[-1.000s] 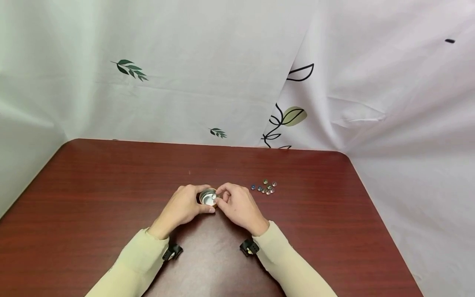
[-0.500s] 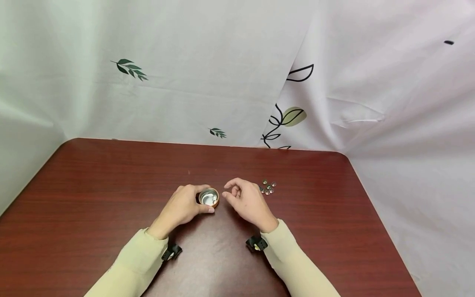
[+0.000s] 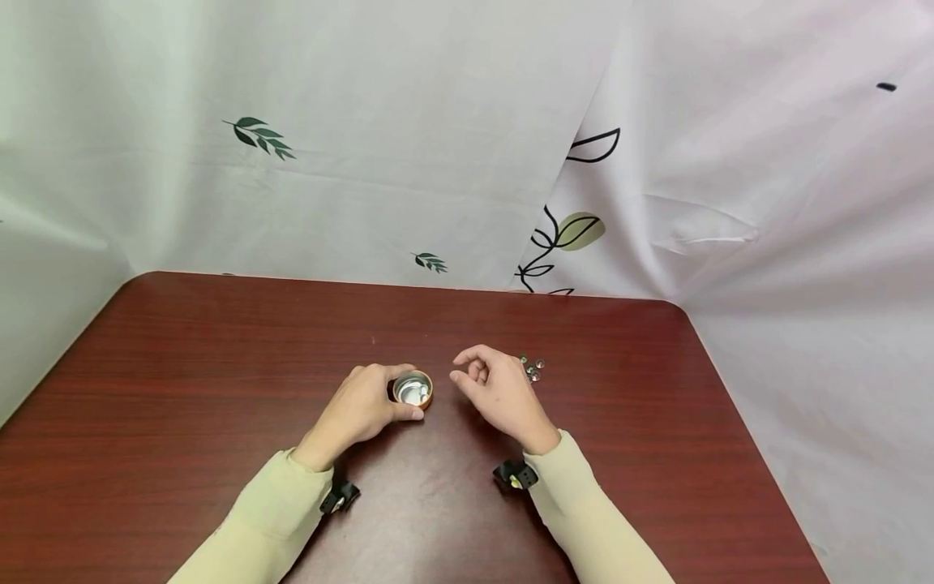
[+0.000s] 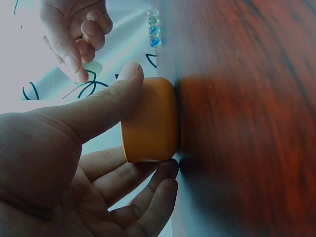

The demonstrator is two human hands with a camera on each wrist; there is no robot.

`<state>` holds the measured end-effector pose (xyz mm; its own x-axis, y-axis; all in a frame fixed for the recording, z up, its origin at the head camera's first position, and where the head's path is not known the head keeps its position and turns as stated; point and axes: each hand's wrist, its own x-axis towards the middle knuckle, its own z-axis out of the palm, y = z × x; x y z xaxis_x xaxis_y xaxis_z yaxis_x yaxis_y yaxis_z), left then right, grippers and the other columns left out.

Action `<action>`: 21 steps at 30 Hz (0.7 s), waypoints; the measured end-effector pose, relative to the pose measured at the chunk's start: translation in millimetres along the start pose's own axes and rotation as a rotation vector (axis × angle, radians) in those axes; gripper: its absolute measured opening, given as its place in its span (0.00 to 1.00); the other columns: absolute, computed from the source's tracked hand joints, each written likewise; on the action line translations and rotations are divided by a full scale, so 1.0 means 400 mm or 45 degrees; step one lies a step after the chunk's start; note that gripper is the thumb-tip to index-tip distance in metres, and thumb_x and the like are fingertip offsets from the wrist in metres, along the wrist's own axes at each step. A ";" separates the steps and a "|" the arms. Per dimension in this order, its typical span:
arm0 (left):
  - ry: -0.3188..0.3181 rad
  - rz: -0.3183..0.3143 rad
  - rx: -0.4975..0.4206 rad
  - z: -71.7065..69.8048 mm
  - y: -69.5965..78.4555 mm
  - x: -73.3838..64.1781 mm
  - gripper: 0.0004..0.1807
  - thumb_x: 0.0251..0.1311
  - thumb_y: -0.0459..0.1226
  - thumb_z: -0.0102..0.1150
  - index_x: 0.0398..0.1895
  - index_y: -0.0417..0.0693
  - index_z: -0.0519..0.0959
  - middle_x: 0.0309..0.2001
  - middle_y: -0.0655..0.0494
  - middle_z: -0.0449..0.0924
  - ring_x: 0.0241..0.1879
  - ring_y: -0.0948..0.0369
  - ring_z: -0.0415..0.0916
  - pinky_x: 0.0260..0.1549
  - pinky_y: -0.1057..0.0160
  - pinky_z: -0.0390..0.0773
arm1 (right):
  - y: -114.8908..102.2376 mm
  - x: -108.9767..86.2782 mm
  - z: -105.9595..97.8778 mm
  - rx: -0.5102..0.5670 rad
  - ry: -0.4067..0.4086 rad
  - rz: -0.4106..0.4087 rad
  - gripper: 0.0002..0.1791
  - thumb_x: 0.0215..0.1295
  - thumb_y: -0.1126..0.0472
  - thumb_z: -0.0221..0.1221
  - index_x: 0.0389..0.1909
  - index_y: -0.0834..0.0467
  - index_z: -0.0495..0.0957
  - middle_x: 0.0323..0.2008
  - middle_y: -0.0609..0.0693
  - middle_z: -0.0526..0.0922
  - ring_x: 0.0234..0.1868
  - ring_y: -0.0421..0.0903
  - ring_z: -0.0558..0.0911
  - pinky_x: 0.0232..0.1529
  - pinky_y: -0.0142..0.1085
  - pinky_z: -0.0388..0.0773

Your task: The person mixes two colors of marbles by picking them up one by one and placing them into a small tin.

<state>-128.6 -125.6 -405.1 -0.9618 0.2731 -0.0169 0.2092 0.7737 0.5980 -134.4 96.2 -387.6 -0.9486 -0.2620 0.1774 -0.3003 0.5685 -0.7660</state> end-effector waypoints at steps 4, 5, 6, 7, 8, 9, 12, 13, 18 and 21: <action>0.002 0.004 -0.006 0.000 0.002 0.000 0.29 0.45 0.45 0.81 0.55 0.53 0.85 0.41 0.57 0.87 0.44 0.52 0.81 0.43 0.54 0.78 | 0.005 0.001 -0.012 0.015 0.008 0.021 0.05 0.65 0.61 0.67 0.41 0.55 0.83 0.24 0.43 0.74 0.25 0.41 0.73 0.30 0.32 0.71; 0.001 0.005 -0.006 0.000 0.002 0.000 0.29 0.45 0.45 0.81 0.54 0.54 0.85 0.41 0.58 0.87 0.43 0.53 0.81 0.43 0.54 0.78 | 0.006 0.001 -0.015 0.016 0.012 0.026 0.05 0.65 0.61 0.67 0.41 0.55 0.84 0.24 0.43 0.74 0.26 0.41 0.73 0.30 0.32 0.71; 0.001 0.007 -0.003 0.000 0.002 0.000 0.29 0.45 0.45 0.81 0.54 0.54 0.85 0.40 0.58 0.87 0.43 0.53 0.81 0.43 0.54 0.78 | 0.008 0.001 -0.018 0.018 0.016 0.025 0.05 0.65 0.61 0.67 0.40 0.55 0.84 0.24 0.44 0.74 0.26 0.42 0.73 0.30 0.32 0.71; -0.001 0.010 -0.002 0.000 0.002 -0.001 0.29 0.45 0.45 0.81 0.54 0.54 0.85 0.40 0.58 0.87 0.43 0.53 0.81 0.42 0.54 0.78 | 0.009 0.002 -0.021 0.018 0.020 0.028 0.05 0.65 0.62 0.67 0.40 0.55 0.84 0.24 0.44 0.74 0.26 0.42 0.73 0.30 0.32 0.70; -0.002 0.012 -0.002 0.000 0.003 0.000 0.29 0.45 0.45 0.81 0.54 0.54 0.85 0.40 0.58 0.87 0.43 0.53 0.81 0.43 0.54 0.78 | 0.010 0.002 -0.024 0.019 0.026 0.030 0.05 0.65 0.61 0.67 0.40 0.55 0.84 0.25 0.44 0.74 0.26 0.43 0.73 0.29 0.32 0.70; -0.001 0.012 0.000 0.000 0.003 -0.001 0.29 0.45 0.45 0.81 0.54 0.54 0.85 0.40 0.58 0.87 0.43 0.53 0.81 0.43 0.54 0.78 | 0.012 0.003 -0.027 0.020 0.031 0.030 0.05 0.65 0.62 0.67 0.40 0.56 0.84 0.25 0.44 0.74 0.26 0.43 0.73 0.29 0.32 0.70; -0.001 0.005 -0.005 0.000 0.004 0.002 0.29 0.45 0.45 0.81 0.55 0.54 0.85 0.42 0.57 0.87 0.45 0.52 0.82 0.44 0.53 0.78 | 0.016 0.004 -0.036 0.018 0.052 0.024 0.05 0.65 0.62 0.67 0.40 0.56 0.84 0.25 0.45 0.74 0.27 0.44 0.73 0.30 0.32 0.70; -0.002 0.002 -0.006 0.000 0.005 0.001 0.29 0.45 0.45 0.81 0.55 0.54 0.85 0.42 0.57 0.87 0.45 0.52 0.82 0.45 0.53 0.78 | 0.017 0.004 -0.038 0.017 0.057 0.027 0.05 0.65 0.62 0.67 0.39 0.56 0.84 0.25 0.45 0.74 0.27 0.43 0.73 0.30 0.32 0.70; -0.010 -0.009 -0.014 0.001 0.004 -0.001 0.29 0.45 0.45 0.81 0.55 0.55 0.85 0.42 0.56 0.87 0.44 0.53 0.82 0.44 0.53 0.78 | 0.026 0.006 -0.051 0.025 0.077 0.027 0.05 0.64 0.62 0.67 0.40 0.57 0.84 0.25 0.45 0.74 0.27 0.42 0.73 0.31 0.32 0.70; -0.013 -0.010 -0.017 0.002 0.003 -0.002 0.29 0.46 0.45 0.81 0.55 0.55 0.84 0.42 0.56 0.87 0.44 0.54 0.82 0.44 0.53 0.78 | 0.030 0.008 -0.057 0.041 0.084 0.033 0.06 0.64 0.62 0.67 0.40 0.58 0.84 0.25 0.45 0.74 0.28 0.43 0.73 0.32 0.32 0.70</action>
<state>-127.5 -124.3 -404.8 -0.9616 0.2727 -0.0295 0.1992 0.7683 0.6083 -143.5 120.1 -382.2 -0.9608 -0.1949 0.1970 -0.2733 0.5489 -0.7899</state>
